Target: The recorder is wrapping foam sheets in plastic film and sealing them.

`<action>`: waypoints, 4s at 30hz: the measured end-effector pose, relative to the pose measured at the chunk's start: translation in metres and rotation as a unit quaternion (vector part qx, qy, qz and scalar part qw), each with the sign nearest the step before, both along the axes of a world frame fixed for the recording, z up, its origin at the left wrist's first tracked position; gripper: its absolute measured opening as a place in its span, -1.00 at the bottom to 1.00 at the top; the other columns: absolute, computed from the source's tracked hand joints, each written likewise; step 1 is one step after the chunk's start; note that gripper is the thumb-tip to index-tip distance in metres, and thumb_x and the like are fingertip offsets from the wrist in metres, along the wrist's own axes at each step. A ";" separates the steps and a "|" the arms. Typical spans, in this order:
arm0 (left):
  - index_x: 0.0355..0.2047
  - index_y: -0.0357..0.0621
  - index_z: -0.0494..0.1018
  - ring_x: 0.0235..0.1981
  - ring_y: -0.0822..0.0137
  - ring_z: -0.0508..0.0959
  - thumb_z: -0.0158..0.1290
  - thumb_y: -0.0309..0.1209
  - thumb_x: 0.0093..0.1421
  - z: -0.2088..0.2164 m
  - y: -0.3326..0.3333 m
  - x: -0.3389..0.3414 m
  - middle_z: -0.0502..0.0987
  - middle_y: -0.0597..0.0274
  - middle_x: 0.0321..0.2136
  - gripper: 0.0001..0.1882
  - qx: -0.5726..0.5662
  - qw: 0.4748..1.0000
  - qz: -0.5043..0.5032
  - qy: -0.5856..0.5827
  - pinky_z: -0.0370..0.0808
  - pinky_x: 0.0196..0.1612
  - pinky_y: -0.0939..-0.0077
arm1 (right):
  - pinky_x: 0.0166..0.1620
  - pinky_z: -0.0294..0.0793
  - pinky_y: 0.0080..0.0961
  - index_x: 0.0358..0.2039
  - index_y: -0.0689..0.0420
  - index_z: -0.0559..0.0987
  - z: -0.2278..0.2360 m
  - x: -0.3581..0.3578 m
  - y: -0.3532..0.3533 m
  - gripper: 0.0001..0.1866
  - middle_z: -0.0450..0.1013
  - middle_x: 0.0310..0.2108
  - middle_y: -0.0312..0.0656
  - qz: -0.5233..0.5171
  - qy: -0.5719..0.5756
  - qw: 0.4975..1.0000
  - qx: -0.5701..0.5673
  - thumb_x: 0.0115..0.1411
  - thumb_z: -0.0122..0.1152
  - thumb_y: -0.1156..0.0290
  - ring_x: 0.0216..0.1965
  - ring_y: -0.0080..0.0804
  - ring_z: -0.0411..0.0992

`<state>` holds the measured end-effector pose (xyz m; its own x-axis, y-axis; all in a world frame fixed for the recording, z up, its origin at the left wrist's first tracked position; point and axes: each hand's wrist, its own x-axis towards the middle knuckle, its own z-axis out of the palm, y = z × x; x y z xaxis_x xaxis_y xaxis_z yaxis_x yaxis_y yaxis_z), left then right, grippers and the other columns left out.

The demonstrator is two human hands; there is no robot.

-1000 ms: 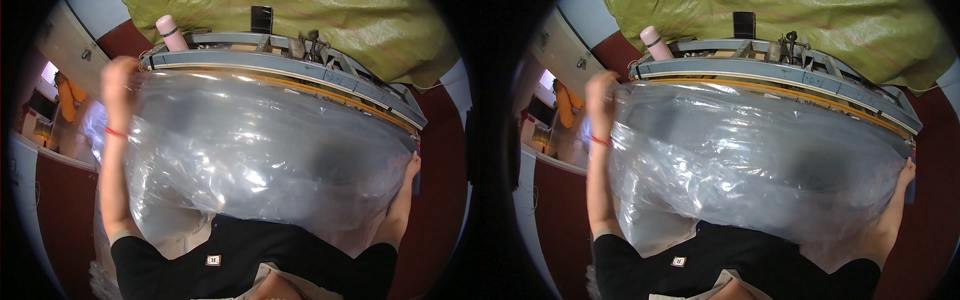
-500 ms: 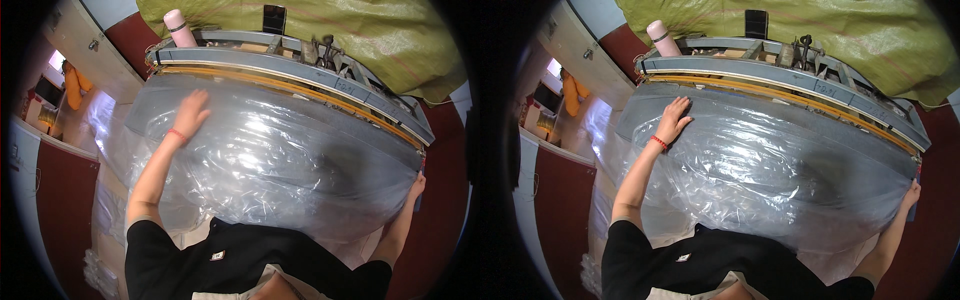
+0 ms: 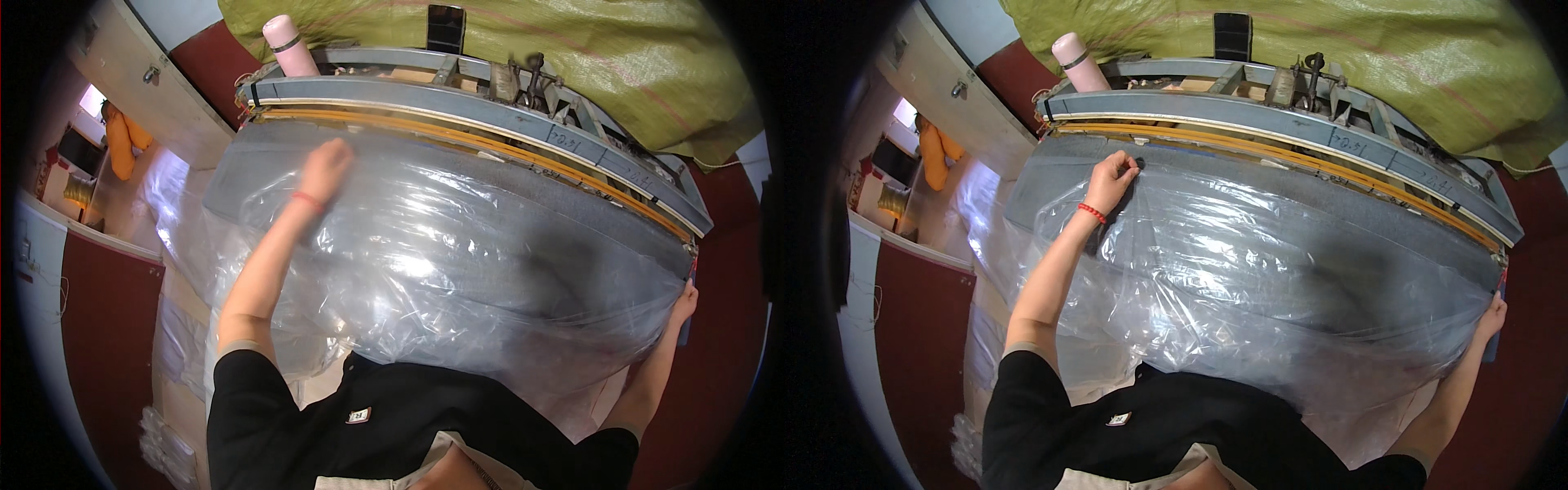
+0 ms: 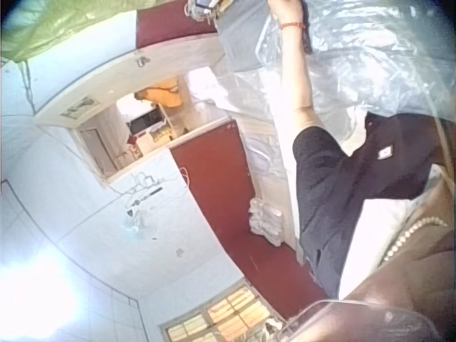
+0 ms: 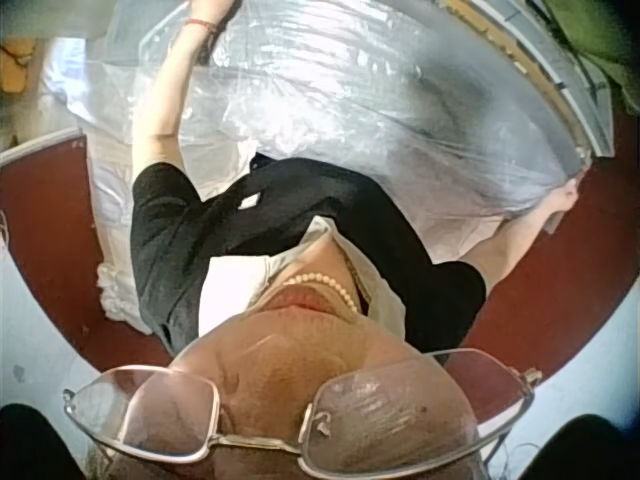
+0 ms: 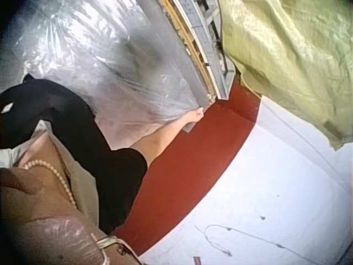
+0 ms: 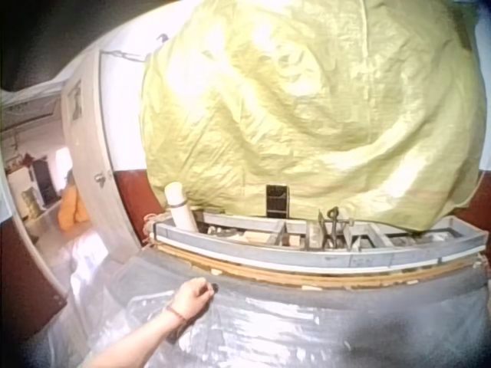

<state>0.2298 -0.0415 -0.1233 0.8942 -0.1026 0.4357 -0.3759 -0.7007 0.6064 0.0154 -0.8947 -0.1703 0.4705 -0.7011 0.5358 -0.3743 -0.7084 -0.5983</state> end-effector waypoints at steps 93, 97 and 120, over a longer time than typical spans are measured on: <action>-0.55 -0.09 0.34 -0.66 0.68 0.20 0.03 -0.39 0.10 -0.038 0.042 0.105 0.31 0.52 -0.66 -0.87 -0.400 0.912 0.083 -0.034 0.10 -0.61 0.82 | -0.29 0.35 -0.67 -0.36 0.25 0.36 0.012 0.148 0.098 -0.68 0.38 -0.47 -0.23 0.068 -0.392 0.908 0.134 -0.15 0.26 0.61 -0.43 -0.54 0.34; -0.65 -0.06 0.26 -0.74 0.66 0.21 -0.04 -0.42 0.12 -0.037 0.054 0.107 0.30 0.47 -0.70 -0.78 -0.365 0.920 0.139 -0.039 0.09 -0.71 0.77 | -0.31 0.35 -0.64 -0.38 0.23 0.35 0.013 0.148 0.084 -0.73 0.38 -0.47 -0.22 0.001 -0.412 0.901 0.135 -0.09 0.23 0.54 -0.44 -0.53 0.35; -0.43 -0.17 0.35 -0.48 0.57 0.37 -0.09 -0.55 0.09 0.062 -0.012 -0.037 0.38 0.40 -0.52 -0.97 -0.232 0.966 -0.098 0.058 0.30 -0.39 0.73 | -0.20 0.38 -0.48 -0.33 0.23 0.55 0.108 -0.023 0.096 -0.72 0.48 -0.35 -0.07 -0.129 -0.070 0.986 -0.085 0.01 0.15 0.29 -0.31 -0.32 0.45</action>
<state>0.1926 -0.0534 -0.0618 0.9233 -0.0922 0.3728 -0.3837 -0.2651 0.8846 -0.0080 -0.7982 -0.0622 0.2015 -0.6815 0.7036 -0.4765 -0.6958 -0.5374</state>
